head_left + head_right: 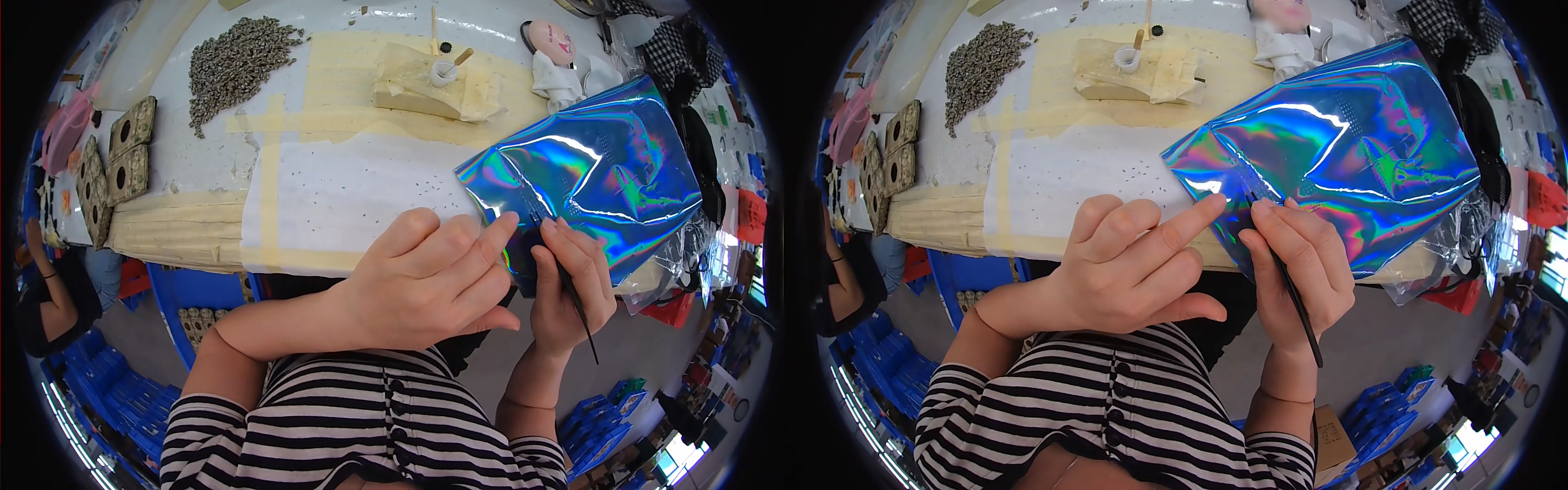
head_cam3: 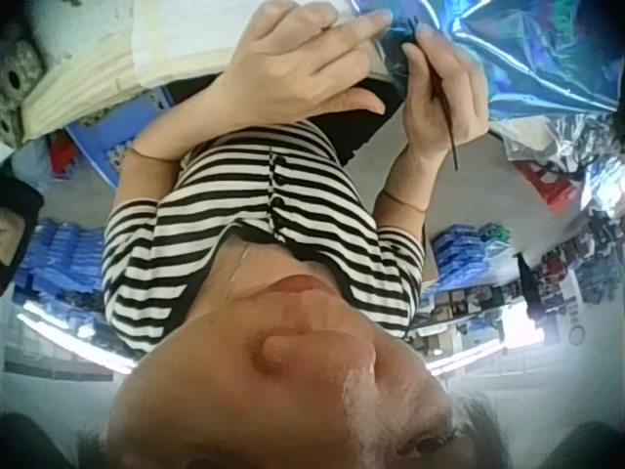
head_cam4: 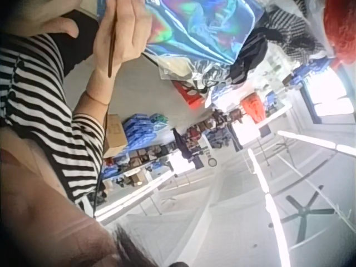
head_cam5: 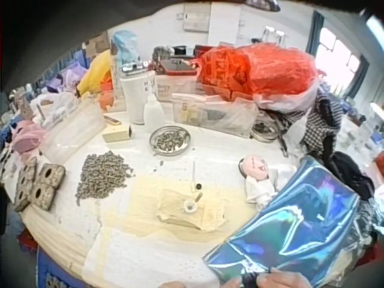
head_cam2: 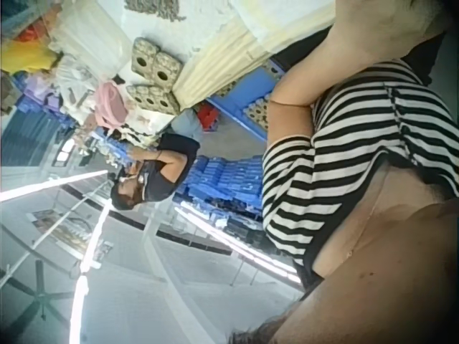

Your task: The person uses tweezers to pick up small decals from a sheet and apply them to the surface of a toy tank model.

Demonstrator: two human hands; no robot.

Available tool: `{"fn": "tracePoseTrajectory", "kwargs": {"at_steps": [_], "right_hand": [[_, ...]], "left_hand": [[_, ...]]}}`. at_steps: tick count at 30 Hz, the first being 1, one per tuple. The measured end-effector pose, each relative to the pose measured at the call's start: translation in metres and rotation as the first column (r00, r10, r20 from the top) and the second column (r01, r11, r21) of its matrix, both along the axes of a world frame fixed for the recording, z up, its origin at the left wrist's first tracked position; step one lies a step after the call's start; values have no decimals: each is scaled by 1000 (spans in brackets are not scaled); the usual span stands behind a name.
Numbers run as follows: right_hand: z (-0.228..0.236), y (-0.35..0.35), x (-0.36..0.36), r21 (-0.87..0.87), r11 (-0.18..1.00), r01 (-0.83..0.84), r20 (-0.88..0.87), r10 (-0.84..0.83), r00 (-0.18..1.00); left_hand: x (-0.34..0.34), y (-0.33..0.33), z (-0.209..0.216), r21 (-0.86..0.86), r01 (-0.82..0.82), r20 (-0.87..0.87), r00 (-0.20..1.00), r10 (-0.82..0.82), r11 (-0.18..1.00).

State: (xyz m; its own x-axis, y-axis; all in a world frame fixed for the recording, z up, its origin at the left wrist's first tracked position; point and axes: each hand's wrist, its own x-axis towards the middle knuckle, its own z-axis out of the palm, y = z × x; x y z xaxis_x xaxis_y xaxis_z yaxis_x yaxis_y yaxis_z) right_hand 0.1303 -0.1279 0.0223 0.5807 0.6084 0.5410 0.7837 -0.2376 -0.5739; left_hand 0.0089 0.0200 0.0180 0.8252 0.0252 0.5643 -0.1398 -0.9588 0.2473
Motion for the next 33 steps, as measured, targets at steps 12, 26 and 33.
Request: {"fn": "tracePoseTrajectory", "kwargs": {"at_steps": [12, 26, 33], "right_hand": [[0, 4, 1, -26, 1000, -1, 32, 1, 999], [7, 5, 2, -65, 998, 7, -19, -8, 1000], [5, 5, 3, -59, 998, 0, -2, 0, 1000]], "left_hand": [[9, 1, -2, 28, 29, -137, 990, -25, 999], [9, 1, 0, 27, 32, -156, 987, -27, 999], [9, 1, -3, 23, 30, -142, 990, -27, 999]]}}
